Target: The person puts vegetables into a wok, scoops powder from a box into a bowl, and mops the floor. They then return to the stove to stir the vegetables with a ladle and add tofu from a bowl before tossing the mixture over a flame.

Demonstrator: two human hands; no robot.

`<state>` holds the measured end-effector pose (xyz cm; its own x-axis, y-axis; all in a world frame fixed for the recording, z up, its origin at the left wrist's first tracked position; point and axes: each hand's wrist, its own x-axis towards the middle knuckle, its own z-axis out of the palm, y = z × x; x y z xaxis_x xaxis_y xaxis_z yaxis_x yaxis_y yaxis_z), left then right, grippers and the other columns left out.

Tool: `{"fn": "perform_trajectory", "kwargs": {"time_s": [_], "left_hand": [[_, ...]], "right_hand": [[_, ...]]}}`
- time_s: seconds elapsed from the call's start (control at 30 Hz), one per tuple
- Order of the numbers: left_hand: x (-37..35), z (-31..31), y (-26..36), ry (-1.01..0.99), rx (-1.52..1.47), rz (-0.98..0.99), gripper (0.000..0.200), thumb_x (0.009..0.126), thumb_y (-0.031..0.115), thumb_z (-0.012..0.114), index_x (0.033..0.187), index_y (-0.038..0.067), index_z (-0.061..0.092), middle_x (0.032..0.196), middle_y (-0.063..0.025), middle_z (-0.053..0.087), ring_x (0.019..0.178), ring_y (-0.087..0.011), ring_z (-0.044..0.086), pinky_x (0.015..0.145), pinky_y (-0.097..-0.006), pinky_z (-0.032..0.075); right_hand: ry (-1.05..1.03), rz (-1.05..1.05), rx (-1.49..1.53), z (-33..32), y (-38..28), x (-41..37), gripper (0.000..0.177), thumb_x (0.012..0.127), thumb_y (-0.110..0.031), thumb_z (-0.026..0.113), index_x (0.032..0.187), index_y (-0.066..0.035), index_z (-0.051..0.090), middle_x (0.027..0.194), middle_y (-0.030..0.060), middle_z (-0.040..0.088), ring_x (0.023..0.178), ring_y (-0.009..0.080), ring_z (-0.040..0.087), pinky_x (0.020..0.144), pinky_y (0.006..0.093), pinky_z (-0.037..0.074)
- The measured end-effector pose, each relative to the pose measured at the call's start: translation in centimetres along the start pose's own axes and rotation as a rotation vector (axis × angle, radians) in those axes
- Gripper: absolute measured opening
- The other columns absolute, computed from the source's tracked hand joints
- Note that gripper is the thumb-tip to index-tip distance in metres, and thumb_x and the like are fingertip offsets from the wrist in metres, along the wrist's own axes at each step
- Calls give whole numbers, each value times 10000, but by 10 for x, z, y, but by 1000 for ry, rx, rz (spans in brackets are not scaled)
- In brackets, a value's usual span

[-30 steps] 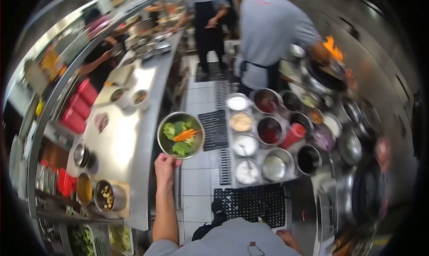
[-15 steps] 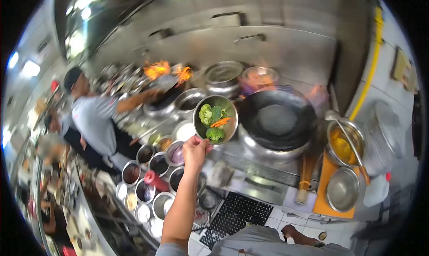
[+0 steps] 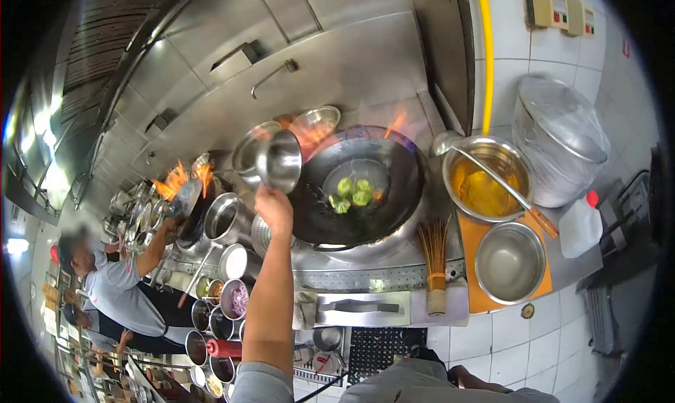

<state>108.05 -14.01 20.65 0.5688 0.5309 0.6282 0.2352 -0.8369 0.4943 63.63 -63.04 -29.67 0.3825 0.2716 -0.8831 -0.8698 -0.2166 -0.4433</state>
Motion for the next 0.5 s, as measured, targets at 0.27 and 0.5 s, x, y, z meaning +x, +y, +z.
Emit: {"fn": "perform_trajectory", "kwargs": {"time_s": [0.27, 0.5], "left_hand": [[-24, -59, -95, -51, -1270, -1030, 177, 823, -23, 590, 948, -129, 522, 963, -181, 575, 856, -256, 623, 754, -289, 589], [-105, -311, -281, 244, -1347, -878, 169, 889, 36, 549, 1002, -89, 566, 969, -132, 602, 916, -200, 595, 785, -231, 520]], "right_hand": [[-75, -26, -584, -11, -31, 42, 180, 641, -264, 685, 774, -144, 675, 795, 102, 662, 770, 282, 652, 663, 384, 519], [-220, -305, -1068, -22, -37, 114, 176, 579, -268, 711, 702, -167, 637, 711, 63, 623, 731, 278, 630, 604, 398, 503]]}}
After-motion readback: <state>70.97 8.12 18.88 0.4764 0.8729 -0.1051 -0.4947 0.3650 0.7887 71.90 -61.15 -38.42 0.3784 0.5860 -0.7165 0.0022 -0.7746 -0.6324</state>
